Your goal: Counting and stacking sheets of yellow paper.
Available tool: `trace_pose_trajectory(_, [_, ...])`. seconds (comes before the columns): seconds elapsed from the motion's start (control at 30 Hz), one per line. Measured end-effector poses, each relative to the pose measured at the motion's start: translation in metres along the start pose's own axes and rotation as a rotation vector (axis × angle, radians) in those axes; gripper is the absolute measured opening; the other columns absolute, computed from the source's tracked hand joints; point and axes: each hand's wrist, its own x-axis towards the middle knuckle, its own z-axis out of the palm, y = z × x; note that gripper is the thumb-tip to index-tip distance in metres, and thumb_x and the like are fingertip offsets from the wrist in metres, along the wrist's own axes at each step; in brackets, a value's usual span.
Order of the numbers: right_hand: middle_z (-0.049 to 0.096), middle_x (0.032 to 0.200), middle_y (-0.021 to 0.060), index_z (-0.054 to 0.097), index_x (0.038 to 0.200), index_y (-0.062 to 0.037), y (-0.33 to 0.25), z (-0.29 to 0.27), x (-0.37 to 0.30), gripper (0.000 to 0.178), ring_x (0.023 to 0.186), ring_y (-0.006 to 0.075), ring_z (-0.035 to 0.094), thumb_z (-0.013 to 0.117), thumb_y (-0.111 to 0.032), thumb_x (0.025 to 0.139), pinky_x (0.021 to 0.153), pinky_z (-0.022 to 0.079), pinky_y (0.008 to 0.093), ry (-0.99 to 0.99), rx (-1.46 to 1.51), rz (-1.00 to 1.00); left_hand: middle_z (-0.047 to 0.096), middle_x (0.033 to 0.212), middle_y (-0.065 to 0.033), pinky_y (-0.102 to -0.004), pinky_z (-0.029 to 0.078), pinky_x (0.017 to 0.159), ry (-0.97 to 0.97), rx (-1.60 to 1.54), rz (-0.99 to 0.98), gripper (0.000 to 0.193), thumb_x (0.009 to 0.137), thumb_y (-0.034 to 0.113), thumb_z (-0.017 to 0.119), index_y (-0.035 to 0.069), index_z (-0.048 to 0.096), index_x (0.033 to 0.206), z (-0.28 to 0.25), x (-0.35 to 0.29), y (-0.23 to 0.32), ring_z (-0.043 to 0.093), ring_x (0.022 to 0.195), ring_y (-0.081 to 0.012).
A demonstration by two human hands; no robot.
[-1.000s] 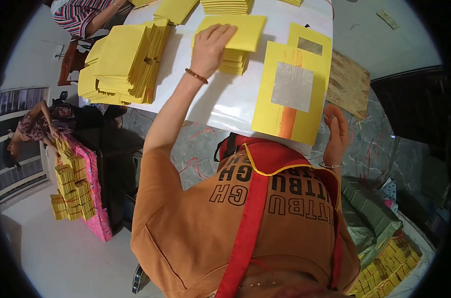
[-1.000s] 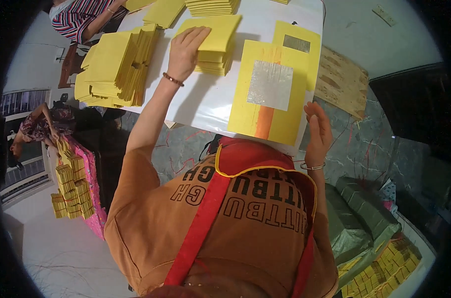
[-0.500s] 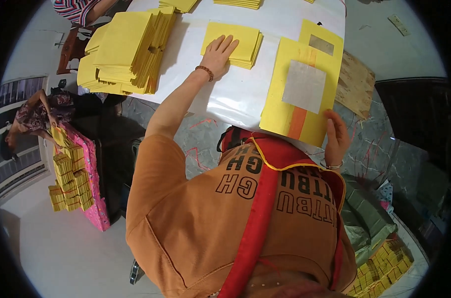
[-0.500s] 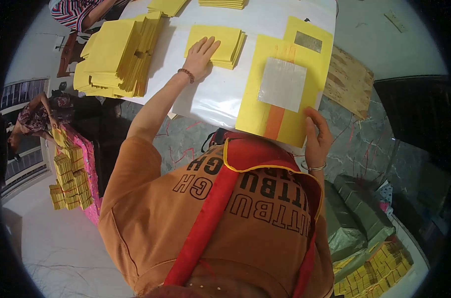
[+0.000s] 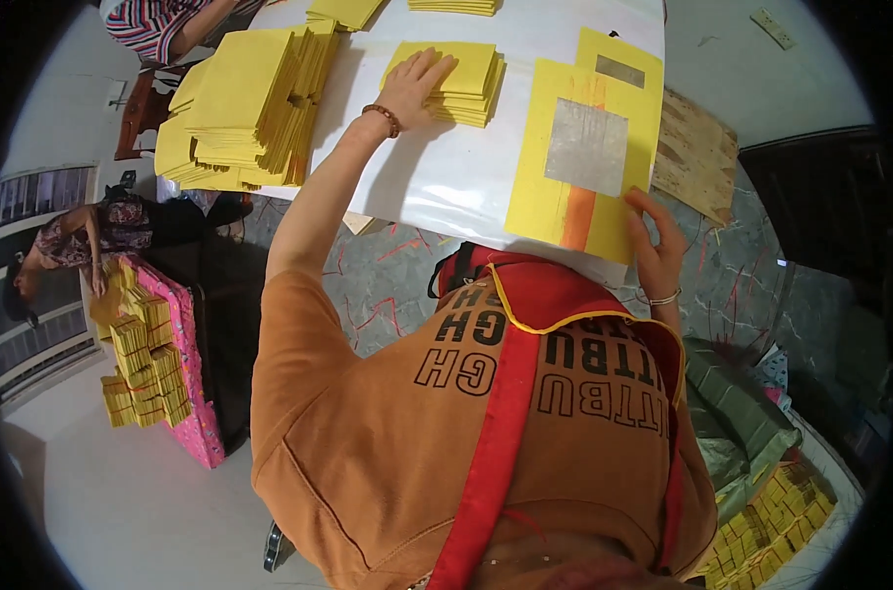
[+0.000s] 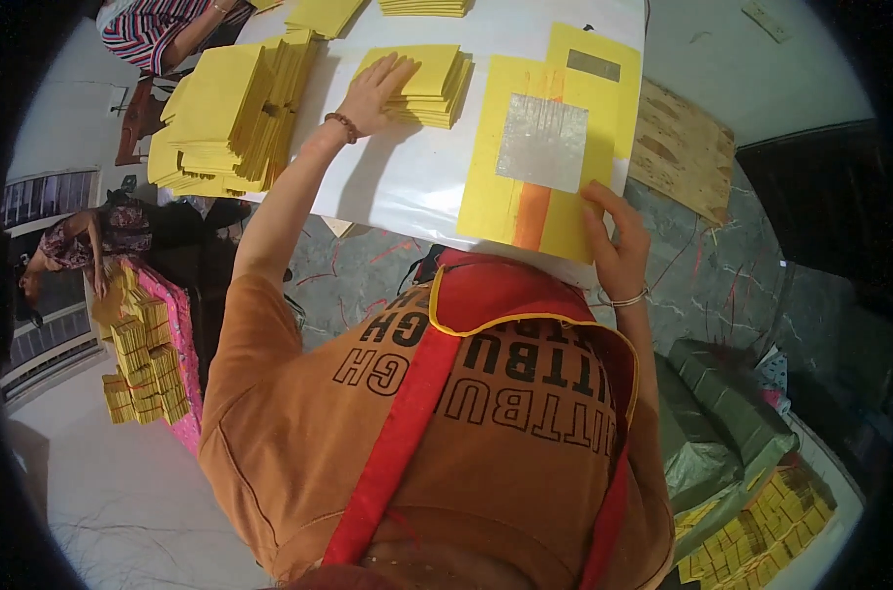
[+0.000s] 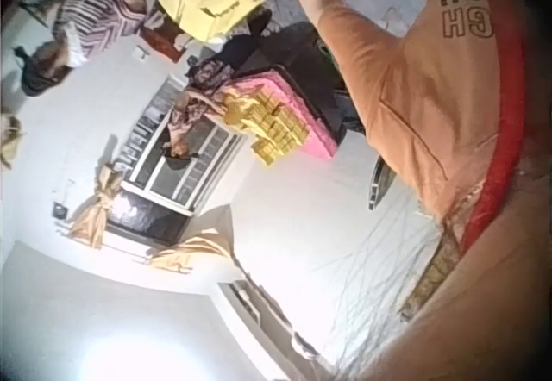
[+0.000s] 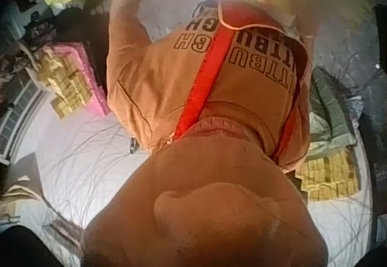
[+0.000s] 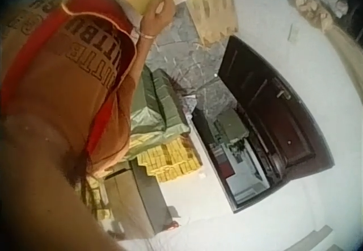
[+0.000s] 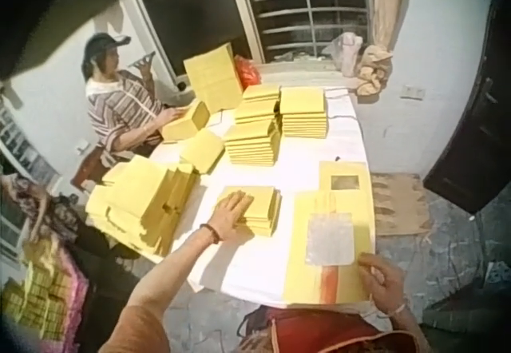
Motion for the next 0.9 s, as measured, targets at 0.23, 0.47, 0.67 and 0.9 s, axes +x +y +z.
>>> trace_pose_trajectory(0.23, [0.065,0.097,0.0098,0.061,0.101,-0.0020,0.000,0.005,0.004,0.019,0.089,0.0205,0.061,0.058,-0.009,0.083,0.079,0.046,0.0296,0.032,0.061,0.051,0.051,0.118,-0.0135,-0.0391,0.036,0.089,0.078,-0.413,0.330,0.049,0.076,0.028,0.062,0.010,0.051,0.121,-0.064,-0.015,0.132,0.049,0.103,-0.0309])
trace_pose_trajectory(0.47, [0.065,0.096,0.0096,0.061,0.101,-0.0010,0.004,0.004,0.005,0.019,0.089,0.0173,0.061,0.054,-0.011,0.087,0.080,0.046,0.0274,0.026,0.120,0.018,0.057,0.096,-0.0101,-0.0348,0.041,0.074,0.036,-0.429,0.517,0.030,0.081,0.024,0.062,0.008,0.059,0.106,-0.067,-0.025,0.182,0.052,0.088,-0.0259])
trace_pose_trajectory(0.67, [0.065,0.098,0.0098,0.060,0.105,0.0018,0.011,0.003,0.001,0.028,0.092,0.0149,0.060,0.048,-0.020,0.092,0.082,0.045,0.0263,0.009,0.276,0.134,0.055,0.069,-0.0107,-0.0335,0.044,0.061,-0.012,-0.764,0.378,0.010,0.080,0.010,0.062,0.000,0.063,0.082,-0.073,-0.020,0.183,0.053,0.066,-0.0265])
trace_pose_trajectory(0.9, [0.065,0.097,0.0094,0.060,0.106,0.0025,0.008,0.004,0.001,0.030,0.091,0.0140,0.060,0.047,-0.021,0.093,0.082,0.045,0.0260,0.012,0.307,0.184,0.061,0.071,-0.0120,-0.0336,0.048,0.060,-0.091,-0.798,0.292,0.012,0.080,0.010,0.059,-0.001,0.061,0.078,-0.074,-0.018,0.182,0.059,0.067,-0.0261])
